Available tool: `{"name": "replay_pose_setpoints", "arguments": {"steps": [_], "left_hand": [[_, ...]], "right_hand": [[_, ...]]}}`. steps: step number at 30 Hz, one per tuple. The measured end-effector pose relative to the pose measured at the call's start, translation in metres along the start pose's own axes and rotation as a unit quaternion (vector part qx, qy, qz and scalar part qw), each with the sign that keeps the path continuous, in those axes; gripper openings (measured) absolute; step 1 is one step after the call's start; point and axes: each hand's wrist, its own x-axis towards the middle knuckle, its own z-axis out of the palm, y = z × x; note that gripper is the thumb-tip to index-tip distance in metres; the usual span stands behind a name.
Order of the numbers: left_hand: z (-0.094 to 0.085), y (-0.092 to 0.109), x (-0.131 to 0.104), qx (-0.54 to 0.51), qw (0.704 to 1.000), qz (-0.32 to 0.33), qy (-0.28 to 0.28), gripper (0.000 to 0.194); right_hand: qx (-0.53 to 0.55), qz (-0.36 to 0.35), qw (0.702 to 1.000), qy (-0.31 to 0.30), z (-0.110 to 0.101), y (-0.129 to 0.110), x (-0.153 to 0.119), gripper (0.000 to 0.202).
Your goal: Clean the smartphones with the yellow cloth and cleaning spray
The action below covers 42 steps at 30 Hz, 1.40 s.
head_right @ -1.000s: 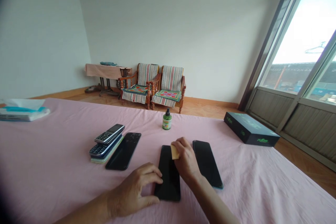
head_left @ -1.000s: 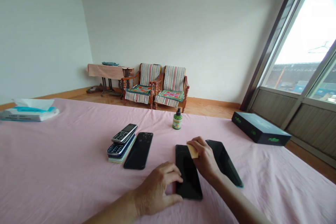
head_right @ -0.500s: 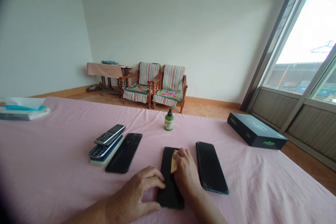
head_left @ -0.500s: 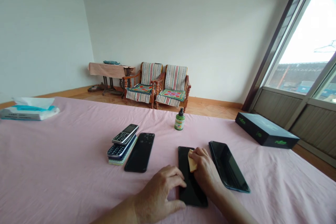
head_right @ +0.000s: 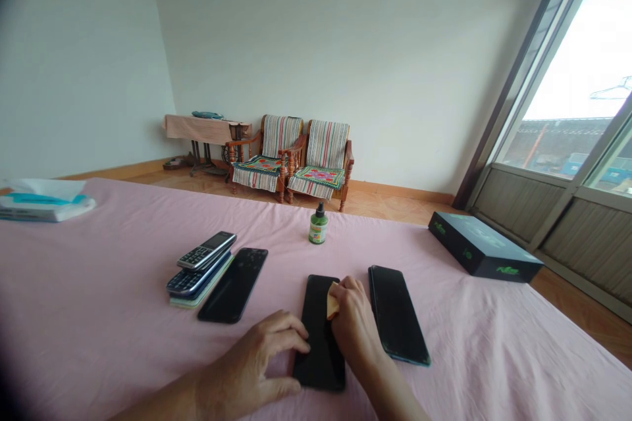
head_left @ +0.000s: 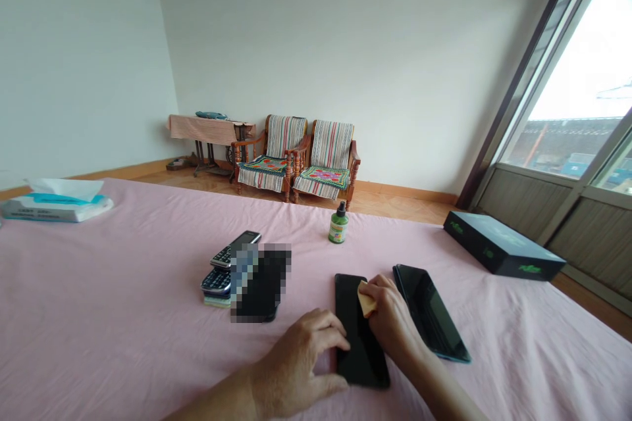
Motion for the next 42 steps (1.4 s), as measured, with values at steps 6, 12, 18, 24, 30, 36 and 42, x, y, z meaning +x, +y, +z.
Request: {"name": "replay_pose_setpoints", "arguments": {"steps": [6, 12, 18, 24, 30, 36, 42], "left_hand": [[0.0, 0.0, 0.0, -0.011, 1.0, -0.003, 0.007, 0.037], [0.001, 0.002, 0.0, -0.024, 0.999, -0.032, 0.018, 0.041], [0.002, 0.006, 0.0, -0.019, 0.999, -0.048, 0.017, 0.036], [0.002, 0.004, -0.001, -0.012, 0.999, -0.044, 0.015, 0.035], [0.001, 0.007, -0.001, -0.008, 0.999, -0.046, 0.015, 0.034], [0.001, 0.007, 0.0, -0.007, 0.999, -0.045, 0.015, 0.033], [0.003, 0.005, 0.0, -0.002, 0.999, -0.041, 0.02, 0.034]], "right_hand": [[-0.007, -0.013, 0.999, 0.03, 0.005, 0.005, 0.011, 0.036], [0.014, -0.004, 1.0, 0.008, 0.001, 0.006, 0.003, 0.034], [0.031, -0.011, 0.999, 0.015, 0.015, -0.009, 0.015, 0.038], [0.064, -0.04, 0.996, -0.037, 0.022, -0.015, 0.022, 0.039], [0.01, 0.006, 1.0, -0.023, 0.016, -0.017, 0.019, 0.036], [0.061, -0.037, 0.997, -0.032, 0.024, -0.017, 0.022, 0.041], [0.052, -0.016, 0.998, -0.018, 0.026, -0.013, 0.022, 0.04]]}}
